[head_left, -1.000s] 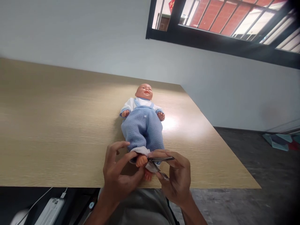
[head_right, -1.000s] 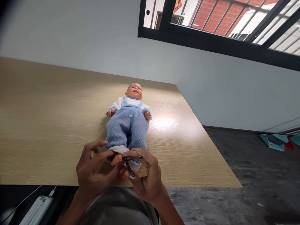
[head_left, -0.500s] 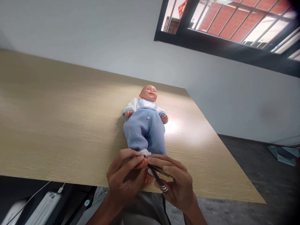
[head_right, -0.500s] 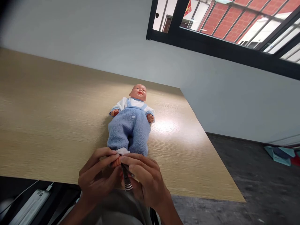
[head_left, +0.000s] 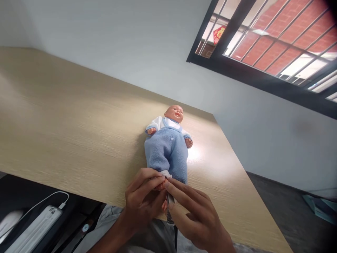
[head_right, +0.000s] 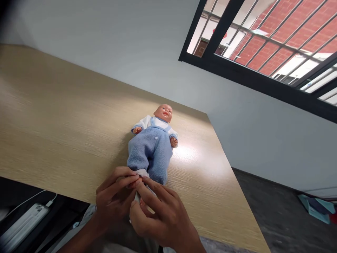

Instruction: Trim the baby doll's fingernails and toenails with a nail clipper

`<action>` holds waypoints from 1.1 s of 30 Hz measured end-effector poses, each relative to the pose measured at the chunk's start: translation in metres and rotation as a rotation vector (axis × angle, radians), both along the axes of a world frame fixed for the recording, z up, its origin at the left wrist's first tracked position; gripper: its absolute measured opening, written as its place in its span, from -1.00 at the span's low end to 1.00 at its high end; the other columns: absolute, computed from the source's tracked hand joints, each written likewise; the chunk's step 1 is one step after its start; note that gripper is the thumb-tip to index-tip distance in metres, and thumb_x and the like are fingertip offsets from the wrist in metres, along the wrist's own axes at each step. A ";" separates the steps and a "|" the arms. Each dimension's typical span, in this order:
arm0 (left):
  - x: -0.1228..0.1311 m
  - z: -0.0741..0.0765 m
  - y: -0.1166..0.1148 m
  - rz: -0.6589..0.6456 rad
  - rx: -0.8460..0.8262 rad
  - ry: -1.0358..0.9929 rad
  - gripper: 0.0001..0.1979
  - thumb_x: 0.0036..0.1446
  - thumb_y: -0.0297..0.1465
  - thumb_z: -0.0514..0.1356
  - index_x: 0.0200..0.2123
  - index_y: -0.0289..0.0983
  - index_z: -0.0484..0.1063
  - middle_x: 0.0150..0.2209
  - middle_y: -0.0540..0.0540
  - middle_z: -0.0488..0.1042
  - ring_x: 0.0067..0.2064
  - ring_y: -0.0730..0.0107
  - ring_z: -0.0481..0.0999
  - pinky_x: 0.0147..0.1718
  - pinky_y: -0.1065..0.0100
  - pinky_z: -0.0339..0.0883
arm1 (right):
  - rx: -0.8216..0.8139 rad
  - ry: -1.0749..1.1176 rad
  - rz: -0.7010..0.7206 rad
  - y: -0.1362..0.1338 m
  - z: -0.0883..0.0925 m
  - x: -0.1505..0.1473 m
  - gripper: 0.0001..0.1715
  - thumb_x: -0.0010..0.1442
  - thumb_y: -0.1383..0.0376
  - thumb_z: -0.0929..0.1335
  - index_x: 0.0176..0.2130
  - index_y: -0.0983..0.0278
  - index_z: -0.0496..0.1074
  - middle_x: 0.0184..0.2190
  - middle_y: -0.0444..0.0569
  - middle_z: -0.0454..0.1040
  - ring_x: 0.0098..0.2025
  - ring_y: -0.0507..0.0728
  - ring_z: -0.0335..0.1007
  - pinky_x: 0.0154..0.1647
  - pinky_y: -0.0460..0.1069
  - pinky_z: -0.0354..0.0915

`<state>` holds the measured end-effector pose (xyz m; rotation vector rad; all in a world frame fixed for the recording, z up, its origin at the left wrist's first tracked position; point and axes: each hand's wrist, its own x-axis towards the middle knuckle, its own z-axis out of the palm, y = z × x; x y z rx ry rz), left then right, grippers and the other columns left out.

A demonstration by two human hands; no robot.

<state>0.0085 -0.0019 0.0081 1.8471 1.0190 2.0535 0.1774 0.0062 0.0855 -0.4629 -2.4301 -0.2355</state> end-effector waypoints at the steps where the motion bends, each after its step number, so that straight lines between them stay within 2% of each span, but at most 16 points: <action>1: 0.000 -0.001 0.001 -0.012 -0.006 -0.011 -0.67 0.22 -0.65 0.31 0.02 -0.29 0.55 -0.11 -0.12 0.52 -0.07 0.33 0.56 -0.07 0.32 0.55 | -0.007 -0.013 -0.001 0.000 0.001 0.000 -0.62 0.22 0.66 0.28 -0.14 0.25 0.46 -0.06 0.15 0.70 0.09 0.28 0.63 -0.10 0.07 0.66; 5: 0.000 -0.001 0.002 -0.091 -0.053 -0.040 -0.68 0.24 -0.63 0.29 0.04 -0.27 0.56 -0.10 -0.13 0.50 -0.07 0.33 0.56 -0.09 0.34 0.56 | 0.008 -0.054 -0.009 0.001 0.004 0.002 -0.59 0.24 0.66 0.28 -0.10 0.23 0.46 -0.04 0.14 0.70 0.13 0.29 0.61 -0.09 0.07 0.65; 7: 0.000 0.001 0.003 -0.140 -0.087 -0.049 -0.70 0.26 -0.61 0.29 0.02 -0.26 0.58 -0.11 -0.14 0.50 -0.09 0.34 0.57 -0.12 0.36 0.57 | -0.018 -0.048 0.005 0.002 0.001 0.005 -0.66 0.31 0.60 0.29 -0.06 0.25 0.46 -0.06 0.15 0.70 0.11 0.29 0.62 -0.07 0.08 0.65; 9: 0.000 0.004 0.003 -0.164 -0.109 -0.062 -0.73 0.26 -0.59 0.30 0.00 -0.26 0.59 -0.14 -0.13 0.51 -0.12 0.36 0.58 -0.15 0.38 0.58 | -0.128 0.015 0.009 0.003 -0.006 0.008 -0.77 0.42 0.44 0.29 0.03 0.30 0.43 -0.07 0.18 0.70 0.10 0.27 0.64 -0.02 0.07 0.64; 11: 0.000 0.006 0.003 -0.155 -0.114 -0.070 -0.76 0.26 -0.59 0.31 -0.03 -0.26 0.60 -0.16 -0.12 0.52 -0.14 0.37 0.60 -0.14 0.39 0.58 | -0.273 0.123 0.009 0.003 -0.015 0.011 -0.69 0.46 0.30 0.30 0.15 0.32 0.36 -0.03 0.19 0.68 0.12 0.24 0.62 0.04 0.07 0.63; 14: 0.001 0.006 0.003 -0.102 -0.099 -0.093 -0.82 0.24 -0.59 0.33 -0.12 -0.28 0.60 -0.17 -0.10 0.52 -0.17 0.40 0.62 -0.16 0.42 0.58 | -0.362 0.220 0.050 0.002 -0.024 0.012 -0.61 0.44 0.33 0.34 0.21 0.27 0.27 0.04 0.19 0.65 0.18 0.24 0.58 0.08 0.11 0.61; 17: 0.001 0.003 0.002 -0.021 -0.086 -0.127 -0.86 0.20 -0.59 0.38 -0.20 -0.28 0.58 -0.20 -0.07 0.53 -0.20 0.44 0.63 -0.18 0.47 0.57 | -0.305 0.175 0.087 0.002 -0.025 0.012 -0.69 0.42 0.43 0.32 0.13 0.29 0.31 0.08 0.25 0.62 0.23 0.27 0.53 0.10 0.15 0.60; 21: 0.000 0.000 0.001 0.007 -0.060 -0.099 -0.83 0.20 -0.60 0.37 -0.17 -0.28 0.59 -0.18 -0.06 0.54 -0.15 0.41 0.64 -0.13 0.44 0.59 | -0.198 0.052 0.044 0.003 -0.021 0.013 -0.87 0.42 0.45 0.30 -0.06 0.32 0.42 0.08 0.28 0.62 0.27 0.29 0.49 0.14 0.15 0.58; 24: -0.001 0.000 0.001 -0.003 -0.051 -0.081 -0.84 0.23 -0.58 0.36 -0.14 -0.26 0.59 -0.19 -0.07 0.54 -0.16 0.39 0.64 -0.15 0.42 0.60 | -0.118 -0.004 0.016 0.003 -0.016 0.012 -0.85 0.41 0.47 0.29 -0.13 0.32 0.47 0.05 0.25 0.64 0.27 0.30 0.48 0.11 0.15 0.59; 27: -0.002 0.000 0.001 -0.011 -0.051 -0.073 -0.85 0.25 -0.55 0.36 -0.13 -0.25 0.59 -0.19 -0.07 0.54 -0.17 0.38 0.65 -0.18 0.41 0.62 | -0.050 0.007 0.022 0.003 -0.010 0.007 -0.84 0.39 0.47 0.30 -0.13 0.30 0.47 -0.03 0.21 0.68 0.20 0.30 0.56 0.02 0.14 0.63; 30: -0.002 -0.002 0.000 -0.031 -0.059 -0.071 -0.82 0.24 -0.55 0.36 -0.10 -0.24 0.59 -0.17 -0.08 0.53 -0.15 0.37 0.65 -0.18 0.40 0.62 | 0.010 0.009 0.016 0.003 -0.006 0.002 -0.78 0.29 0.55 0.35 -0.15 0.28 0.46 -0.11 0.19 0.71 0.08 0.31 0.64 -0.06 0.12 0.65; 33: -0.002 -0.003 0.000 -0.045 -0.060 -0.074 -0.80 0.24 -0.56 0.37 -0.09 -0.25 0.59 -0.15 -0.08 0.53 -0.14 0.38 0.65 -0.18 0.42 0.62 | 0.026 0.001 0.043 0.004 -0.005 0.000 -0.70 0.21 0.60 0.37 -0.13 0.27 0.45 -0.11 0.20 0.71 0.06 0.33 0.65 -0.09 0.13 0.66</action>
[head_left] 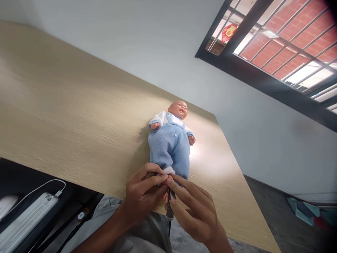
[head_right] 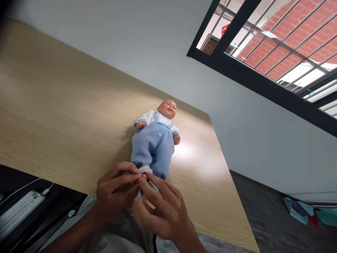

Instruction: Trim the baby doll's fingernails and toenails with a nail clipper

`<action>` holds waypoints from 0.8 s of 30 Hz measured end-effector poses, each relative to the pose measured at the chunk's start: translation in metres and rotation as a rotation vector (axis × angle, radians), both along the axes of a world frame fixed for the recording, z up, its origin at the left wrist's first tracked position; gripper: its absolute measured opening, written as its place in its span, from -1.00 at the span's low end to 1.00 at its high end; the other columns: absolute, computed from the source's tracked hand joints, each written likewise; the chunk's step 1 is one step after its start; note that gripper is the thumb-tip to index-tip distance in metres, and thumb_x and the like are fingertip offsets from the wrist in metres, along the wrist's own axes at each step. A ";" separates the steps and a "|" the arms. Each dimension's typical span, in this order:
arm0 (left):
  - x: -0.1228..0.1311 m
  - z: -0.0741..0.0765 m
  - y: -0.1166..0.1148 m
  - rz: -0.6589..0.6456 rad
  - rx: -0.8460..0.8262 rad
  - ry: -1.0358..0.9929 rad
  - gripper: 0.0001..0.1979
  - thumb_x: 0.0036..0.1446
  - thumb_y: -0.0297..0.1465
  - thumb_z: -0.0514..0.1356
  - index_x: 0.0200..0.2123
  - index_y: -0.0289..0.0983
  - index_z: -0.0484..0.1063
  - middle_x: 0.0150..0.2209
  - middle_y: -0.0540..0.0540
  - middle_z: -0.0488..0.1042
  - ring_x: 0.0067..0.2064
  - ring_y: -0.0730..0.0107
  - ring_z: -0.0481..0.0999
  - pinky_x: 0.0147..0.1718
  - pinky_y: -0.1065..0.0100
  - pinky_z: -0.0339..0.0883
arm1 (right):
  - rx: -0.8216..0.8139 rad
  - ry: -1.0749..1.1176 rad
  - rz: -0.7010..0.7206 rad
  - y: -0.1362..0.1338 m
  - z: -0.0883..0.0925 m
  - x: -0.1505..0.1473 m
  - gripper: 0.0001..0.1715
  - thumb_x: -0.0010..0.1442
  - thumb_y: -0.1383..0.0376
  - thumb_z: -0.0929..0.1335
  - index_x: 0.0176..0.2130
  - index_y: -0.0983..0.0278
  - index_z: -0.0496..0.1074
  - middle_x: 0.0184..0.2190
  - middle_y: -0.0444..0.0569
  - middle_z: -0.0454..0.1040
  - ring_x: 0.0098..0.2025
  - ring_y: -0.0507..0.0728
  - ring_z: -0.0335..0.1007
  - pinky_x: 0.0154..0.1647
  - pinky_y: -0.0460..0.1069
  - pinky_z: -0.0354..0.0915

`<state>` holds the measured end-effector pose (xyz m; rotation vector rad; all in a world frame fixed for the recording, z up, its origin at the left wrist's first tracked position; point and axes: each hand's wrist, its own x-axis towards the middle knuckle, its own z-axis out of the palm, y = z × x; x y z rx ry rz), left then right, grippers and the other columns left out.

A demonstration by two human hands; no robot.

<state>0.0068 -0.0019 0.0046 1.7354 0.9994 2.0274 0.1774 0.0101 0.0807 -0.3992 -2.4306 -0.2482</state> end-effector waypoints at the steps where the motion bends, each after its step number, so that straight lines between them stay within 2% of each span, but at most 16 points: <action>1: 0.000 0.000 0.000 -0.002 0.000 0.000 -0.80 0.24 -0.56 0.37 -0.09 -0.25 0.59 -0.15 -0.07 0.53 -0.14 0.38 0.65 -0.18 0.42 0.62 | -0.003 -0.007 0.004 0.000 0.000 0.000 -0.68 0.19 0.60 0.38 -0.12 0.26 0.45 -0.10 0.19 0.70 0.06 0.33 0.65 -0.09 0.13 0.66; 4: 0.000 0.000 0.000 -0.014 0.004 0.001 -0.82 0.25 -0.57 0.36 -0.09 -0.26 0.59 -0.15 -0.07 0.52 -0.13 0.39 0.65 -0.16 0.43 0.62 | 0.014 -0.034 -0.010 0.001 0.001 0.000 -0.64 0.13 0.59 0.42 -0.13 0.23 0.48 -0.09 0.16 0.71 0.04 0.34 0.66 -0.15 0.12 0.66; 8: -0.002 -0.001 0.000 -0.036 -0.007 -0.003 -0.82 0.25 -0.57 0.36 -0.10 -0.27 0.59 -0.13 -0.07 0.52 -0.12 0.40 0.64 -0.15 0.45 0.61 | 0.063 -0.058 -0.030 0.001 0.006 -0.003 -0.72 0.16 0.50 0.41 -0.17 0.16 0.49 -0.15 0.07 0.72 -0.02 0.30 0.69 -0.24 0.08 0.67; 19: -0.003 -0.002 -0.001 -0.076 -0.003 -0.007 -0.76 0.24 -0.63 0.34 -0.07 -0.26 0.59 -0.11 -0.08 0.52 -0.11 0.36 0.65 -0.07 0.37 0.65 | 0.068 -0.144 -0.009 0.000 0.009 -0.003 -0.65 0.17 0.49 0.36 -0.10 0.13 0.47 -0.06 0.07 0.70 0.03 0.31 0.67 -0.09 0.13 0.66; 24: -0.004 -0.004 0.000 -0.062 0.012 0.013 -0.82 0.26 -0.58 0.33 -0.10 -0.25 0.58 -0.12 -0.09 0.52 -0.11 0.34 0.65 -0.09 0.35 0.65 | 0.056 -0.182 -0.017 -0.001 0.015 -0.003 -0.76 0.29 0.43 0.38 -0.08 0.15 0.51 -0.06 0.08 0.70 0.02 0.31 0.67 -0.04 0.15 0.64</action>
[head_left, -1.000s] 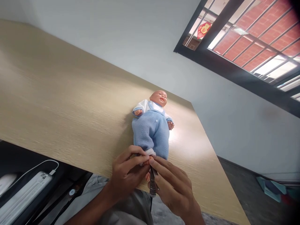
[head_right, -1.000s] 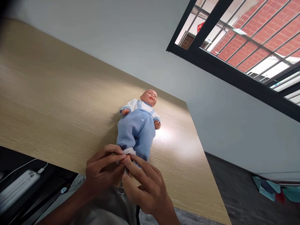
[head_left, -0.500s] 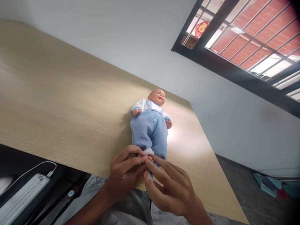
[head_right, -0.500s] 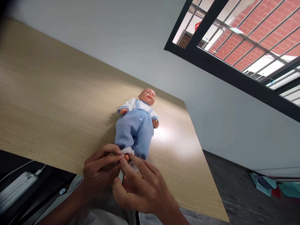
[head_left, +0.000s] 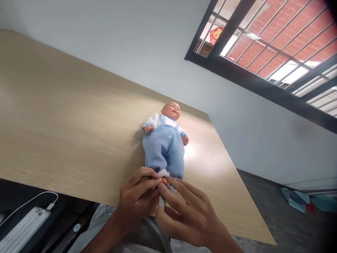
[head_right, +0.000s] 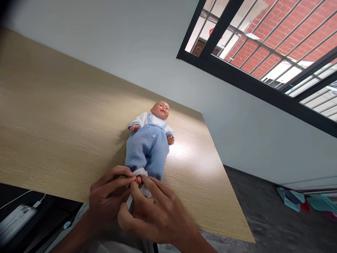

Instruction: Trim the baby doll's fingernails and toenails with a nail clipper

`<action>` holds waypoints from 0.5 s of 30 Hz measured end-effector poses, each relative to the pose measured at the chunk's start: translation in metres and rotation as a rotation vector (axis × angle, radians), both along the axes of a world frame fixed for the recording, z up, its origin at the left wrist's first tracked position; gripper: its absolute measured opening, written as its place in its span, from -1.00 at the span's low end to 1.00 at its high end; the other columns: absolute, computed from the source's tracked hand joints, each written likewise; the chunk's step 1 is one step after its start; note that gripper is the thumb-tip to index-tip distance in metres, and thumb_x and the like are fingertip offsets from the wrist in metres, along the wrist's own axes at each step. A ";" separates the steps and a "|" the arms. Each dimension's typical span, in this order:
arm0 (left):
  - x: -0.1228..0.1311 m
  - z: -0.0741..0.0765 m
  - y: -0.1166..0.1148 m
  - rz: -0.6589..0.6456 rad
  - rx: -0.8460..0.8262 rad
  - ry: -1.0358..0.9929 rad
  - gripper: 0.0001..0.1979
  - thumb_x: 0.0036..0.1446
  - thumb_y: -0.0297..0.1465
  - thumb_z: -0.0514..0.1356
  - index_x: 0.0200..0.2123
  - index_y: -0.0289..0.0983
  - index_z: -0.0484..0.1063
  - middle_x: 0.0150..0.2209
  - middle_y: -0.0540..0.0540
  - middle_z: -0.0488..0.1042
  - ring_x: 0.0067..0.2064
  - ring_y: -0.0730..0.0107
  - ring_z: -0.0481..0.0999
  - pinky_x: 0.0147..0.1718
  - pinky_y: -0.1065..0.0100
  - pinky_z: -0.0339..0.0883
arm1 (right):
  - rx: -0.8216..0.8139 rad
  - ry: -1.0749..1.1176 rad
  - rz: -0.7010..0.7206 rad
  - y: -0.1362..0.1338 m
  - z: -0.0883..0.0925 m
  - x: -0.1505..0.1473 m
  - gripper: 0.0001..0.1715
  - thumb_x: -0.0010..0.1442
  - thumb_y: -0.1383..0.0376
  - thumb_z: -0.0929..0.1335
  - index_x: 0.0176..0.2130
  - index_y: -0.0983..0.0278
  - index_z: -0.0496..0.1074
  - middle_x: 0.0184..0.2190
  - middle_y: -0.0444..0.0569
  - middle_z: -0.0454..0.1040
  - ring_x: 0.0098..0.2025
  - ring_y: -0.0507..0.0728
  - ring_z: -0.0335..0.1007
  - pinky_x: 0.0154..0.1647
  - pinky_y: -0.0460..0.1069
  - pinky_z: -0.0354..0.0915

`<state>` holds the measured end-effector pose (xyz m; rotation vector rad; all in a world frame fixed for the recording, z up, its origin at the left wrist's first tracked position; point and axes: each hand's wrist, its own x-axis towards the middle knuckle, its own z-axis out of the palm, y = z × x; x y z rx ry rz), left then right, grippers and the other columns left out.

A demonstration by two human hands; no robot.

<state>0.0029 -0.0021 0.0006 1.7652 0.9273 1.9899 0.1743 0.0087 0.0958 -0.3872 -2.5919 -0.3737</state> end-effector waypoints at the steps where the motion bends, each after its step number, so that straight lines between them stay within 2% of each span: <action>1: 0.000 0.000 0.000 0.011 0.000 0.013 -0.84 0.27 -0.56 0.33 -0.10 -0.24 0.58 -0.13 -0.09 0.53 -0.11 0.33 0.65 -0.09 0.35 0.65 | -0.017 0.006 0.005 0.001 -0.001 0.002 -0.76 0.30 0.44 0.38 -0.08 0.16 0.51 -0.04 0.07 0.69 0.04 0.29 0.66 0.01 0.16 0.63; 4: -0.004 0.000 0.000 0.080 -0.019 0.082 -0.87 0.27 -0.50 0.35 -0.11 -0.23 0.58 -0.13 -0.09 0.53 -0.12 0.35 0.63 -0.14 0.38 0.61 | -0.202 0.129 -0.002 0.007 -0.010 0.012 -0.78 0.38 0.39 0.33 0.00 0.21 0.47 -0.02 0.06 0.69 0.07 0.21 0.65 0.12 0.12 0.58; 6: -0.009 0.001 0.002 0.144 -0.058 0.155 -0.88 0.23 -0.42 0.40 -0.15 -0.23 0.58 -0.09 -0.10 0.52 -0.12 0.33 0.62 -0.14 0.37 0.60 | -0.359 0.281 -0.107 0.013 -0.022 0.021 -0.73 0.45 0.25 0.30 0.08 0.25 0.44 -0.05 0.08 0.69 0.05 0.20 0.66 0.12 0.10 0.58; 7: -0.011 0.002 0.003 0.176 -0.082 0.196 -0.86 0.21 -0.37 0.43 -0.19 -0.22 0.58 -0.06 -0.12 0.51 -0.09 0.29 0.62 -0.13 0.33 0.59 | -0.389 0.342 -0.163 0.015 -0.027 0.025 -0.69 0.46 0.22 0.29 0.12 0.27 0.43 -0.05 0.10 0.68 0.06 0.22 0.65 0.13 0.12 0.58; 9: -0.015 0.003 0.005 0.225 -0.122 0.276 -0.82 0.17 -0.29 0.45 -0.26 -0.21 0.57 0.00 -0.15 0.51 -0.04 0.20 0.61 -0.10 0.24 0.57 | -0.389 0.419 -0.248 0.020 -0.038 0.030 -0.64 0.44 0.22 0.31 0.17 0.27 0.38 -0.04 0.13 0.67 0.12 0.25 0.62 0.17 0.17 0.55; 11: -0.016 0.004 0.006 0.264 -0.133 0.334 -0.81 0.17 -0.25 0.44 -0.29 -0.21 0.55 0.03 -0.17 0.51 -0.02 0.13 0.59 -0.09 0.18 0.55 | -0.366 0.437 -0.266 0.024 -0.045 0.033 -0.59 0.42 0.26 0.34 0.21 0.25 0.32 -0.02 0.12 0.66 0.15 0.27 0.60 0.20 0.20 0.53; 15: -0.012 0.005 0.006 0.308 -0.079 0.358 -0.87 0.22 -0.29 0.40 -0.26 -0.20 0.55 -0.02 -0.16 0.52 -0.07 0.18 0.58 -0.12 0.19 0.51 | -0.344 0.437 -0.277 0.027 -0.048 0.032 -0.57 0.44 0.24 0.32 0.24 0.24 0.28 -0.04 0.10 0.67 0.15 0.27 0.60 0.14 0.16 0.57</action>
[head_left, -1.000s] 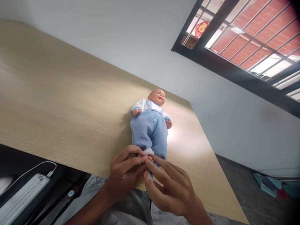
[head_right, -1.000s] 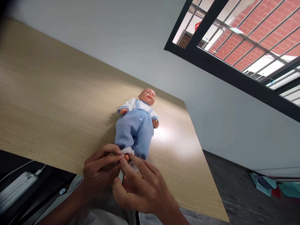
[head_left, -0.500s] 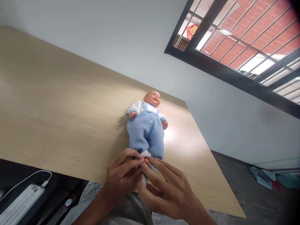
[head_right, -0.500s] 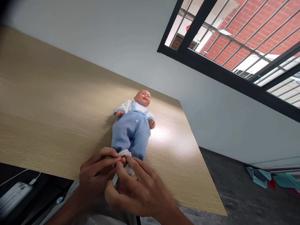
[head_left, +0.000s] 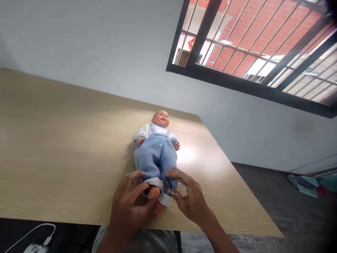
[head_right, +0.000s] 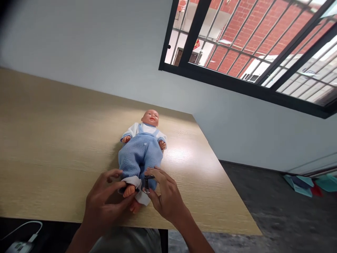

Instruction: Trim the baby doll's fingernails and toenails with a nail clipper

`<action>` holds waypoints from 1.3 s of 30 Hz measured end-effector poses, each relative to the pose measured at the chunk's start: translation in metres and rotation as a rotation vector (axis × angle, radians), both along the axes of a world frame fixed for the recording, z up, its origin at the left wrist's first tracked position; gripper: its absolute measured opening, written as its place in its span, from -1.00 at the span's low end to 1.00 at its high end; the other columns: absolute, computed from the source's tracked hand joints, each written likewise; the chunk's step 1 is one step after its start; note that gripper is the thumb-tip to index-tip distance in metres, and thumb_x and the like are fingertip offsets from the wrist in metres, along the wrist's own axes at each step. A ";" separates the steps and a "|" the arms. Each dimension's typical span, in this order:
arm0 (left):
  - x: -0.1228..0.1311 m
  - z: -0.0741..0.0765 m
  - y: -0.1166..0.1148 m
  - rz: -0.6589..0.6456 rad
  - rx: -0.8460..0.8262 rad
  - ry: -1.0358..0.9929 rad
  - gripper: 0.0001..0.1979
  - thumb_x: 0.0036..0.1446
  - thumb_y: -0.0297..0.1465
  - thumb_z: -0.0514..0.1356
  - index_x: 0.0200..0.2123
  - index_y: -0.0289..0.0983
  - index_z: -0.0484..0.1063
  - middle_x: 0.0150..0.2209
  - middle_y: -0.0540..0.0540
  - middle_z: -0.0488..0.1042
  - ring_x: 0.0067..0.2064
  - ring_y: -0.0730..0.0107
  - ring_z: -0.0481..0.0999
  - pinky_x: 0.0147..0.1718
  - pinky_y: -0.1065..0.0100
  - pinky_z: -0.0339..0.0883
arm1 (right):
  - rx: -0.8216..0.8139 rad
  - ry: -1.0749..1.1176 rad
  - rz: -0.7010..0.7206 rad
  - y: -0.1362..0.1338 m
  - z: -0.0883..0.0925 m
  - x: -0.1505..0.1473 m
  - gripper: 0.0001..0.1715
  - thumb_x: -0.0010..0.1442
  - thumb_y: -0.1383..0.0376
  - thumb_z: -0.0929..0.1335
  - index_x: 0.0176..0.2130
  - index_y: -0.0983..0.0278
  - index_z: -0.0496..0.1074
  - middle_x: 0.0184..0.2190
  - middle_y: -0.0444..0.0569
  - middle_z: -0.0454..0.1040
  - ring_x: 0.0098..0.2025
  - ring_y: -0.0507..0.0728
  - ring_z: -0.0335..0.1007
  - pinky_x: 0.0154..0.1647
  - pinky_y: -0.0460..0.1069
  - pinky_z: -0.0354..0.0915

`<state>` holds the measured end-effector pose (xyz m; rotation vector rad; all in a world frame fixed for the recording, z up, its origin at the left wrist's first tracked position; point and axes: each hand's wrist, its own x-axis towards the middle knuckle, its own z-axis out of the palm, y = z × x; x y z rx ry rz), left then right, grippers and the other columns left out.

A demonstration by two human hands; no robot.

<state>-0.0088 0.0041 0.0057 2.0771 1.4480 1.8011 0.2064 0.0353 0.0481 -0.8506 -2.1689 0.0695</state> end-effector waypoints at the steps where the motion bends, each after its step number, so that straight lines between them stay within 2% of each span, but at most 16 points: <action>1: 0.001 0.000 0.000 -0.013 0.020 -0.003 -0.89 0.24 -0.32 0.39 -0.26 -0.20 0.54 -0.06 -0.15 0.52 -0.09 0.21 0.57 -0.14 0.22 0.51 | 0.008 -0.006 -0.004 0.000 0.001 -0.001 -0.60 0.45 0.24 0.32 0.22 0.24 0.30 -0.04 0.10 0.67 0.15 0.27 0.61 0.13 0.16 0.57; 6: 0.004 0.009 0.003 -0.119 0.083 -0.038 -0.90 0.24 -0.48 0.37 -0.27 -0.23 0.51 -0.21 -0.08 0.47 -0.18 0.32 0.52 -0.18 0.29 0.47 | 0.079 -0.032 0.015 0.001 0.001 -0.004 -0.65 0.44 0.27 0.31 0.19 0.23 0.35 -0.05 0.06 0.68 0.11 0.24 0.63 0.24 0.17 0.50; 10: 0.005 0.034 0.017 -0.139 0.140 -0.045 -0.88 0.23 -0.50 0.37 -0.30 -0.23 0.49 -0.20 -0.06 0.50 -0.13 0.29 0.51 -0.10 0.26 0.45 | 0.109 -0.035 0.023 0.002 -0.002 -0.003 -0.62 0.46 0.24 0.29 0.21 0.27 0.35 -0.03 0.10 0.68 0.09 0.25 0.65 0.21 0.16 0.52; 13: 0.011 0.055 0.030 -0.131 0.083 -0.079 -0.86 0.25 -0.46 0.35 -0.36 -0.23 0.47 -0.20 -0.06 0.51 -0.14 0.31 0.52 -0.12 0.27 0.45 | 0.103 -0.024 0.028 0.002 -0.004 -0.002 -0.61 0.46 0.21 0.30 0.21 0.28 0.35 -0.05 0.10 0.69 0.06 0.28 0.66 0.16 0.17 0.55; 16: 0.018 0.064 0.037 -0.091 0.056 -0.158 -0.82 0.23 -0.41 0.37 -0.40 -0.24 0.47 -0.21 -0.05 0.52 -0.17 0.34 0.55 -0.15 0.29 0.46 | 0.056 0.006 0.045 0.001 -0.003 -0.001 -0.61 0.45 0.17 0.32 0.19 0.24 0.35 -0.05 0.06 0.69 0.04 0.27 0.68 0.18 0.17 0.53; 19: 0.022 0.059 0.036 -0.052 0.030 -0.205 -0.82 0.20 -0.39 0.40 -0.41 -0.24 0.48 -0.20 -0.05 0.53 -0.17 0.35 0.57 -0.15 0.31 0.47 | -0.020 0.085 0.055 0.001 0.001 0.000 -0.63 0.45 0.14 0.35 0.17 0.20 0.35 -0.08 0.02 0.69 -0.02 0.23 0.70 0.12 0.10 0.57; 23: 0.023 0.042 0.030 -0.043 0.011 -0.226 -0.90 0.20 -0.40 0.42 -0.29 -0.24 0.56 -0.11 -0.07 0.55 -0.09 0.32 0.60 -0.08 0.32 0.51 | -0.106 0.264 0.065 -0.002 0.008 0.001 -0.67 0.47 0.16 0.34 0.15 0.20 0.29 -0.10 0.06 0.66 -0.05 0.18 0.70 -0.03 0.01 0.61; 26: 0.025 0.033 0.027 -0.072 0.071 -0.277 -0.87 0.21 -0.46 0.40 -0.17 -0.24 0.59 -0.07 -0.09 0.56 -0.03 0.31 0.60 0.00 0.31 0.53 | -0.135 0.384 0.105 -0.006 0.011 -0.005 -0.65 0.48 0.18 0.32 0.19 0.17 0.23 0.00 0.12 0.61 0.06 0.22 0.64 0.05 0.11 0.60; 31: 0.034 0.028 0.028 -0.055 0.137 -0.381 -0.78 0.19 -0.54 0.41 -0.10 -0.23 0.60 -0.05 -0.09 0.56 -0.01 0.33 0.61 0.00 0.33 0.55 | -0.183 0.567 0.306 -0.006 0.016 -0.022 -0.59 0.44 0.33 0.37 0.18 0.08 0.20 0.13 0.08 0.57 0.22 0.25 0.53 0.21 0.24 0.51; 39: 0.046 0.028 0.029 -0.057 0.218 -0.488 -0.77 0.20 -0.63 0.36 -0.13 -0.26 0.58 -0.11 -0.07 0.54 -0.06 0.37 0.60 -0.02 0.31 0.58 | -0.087 0.404 0.342 0.000 0.020 -0.023 -0.25 0.18 0.66 0.38 0.22 0.13 0.22 0.18 0.07 0.55 0.28 0.28 0.45 0.24 0.27 0.47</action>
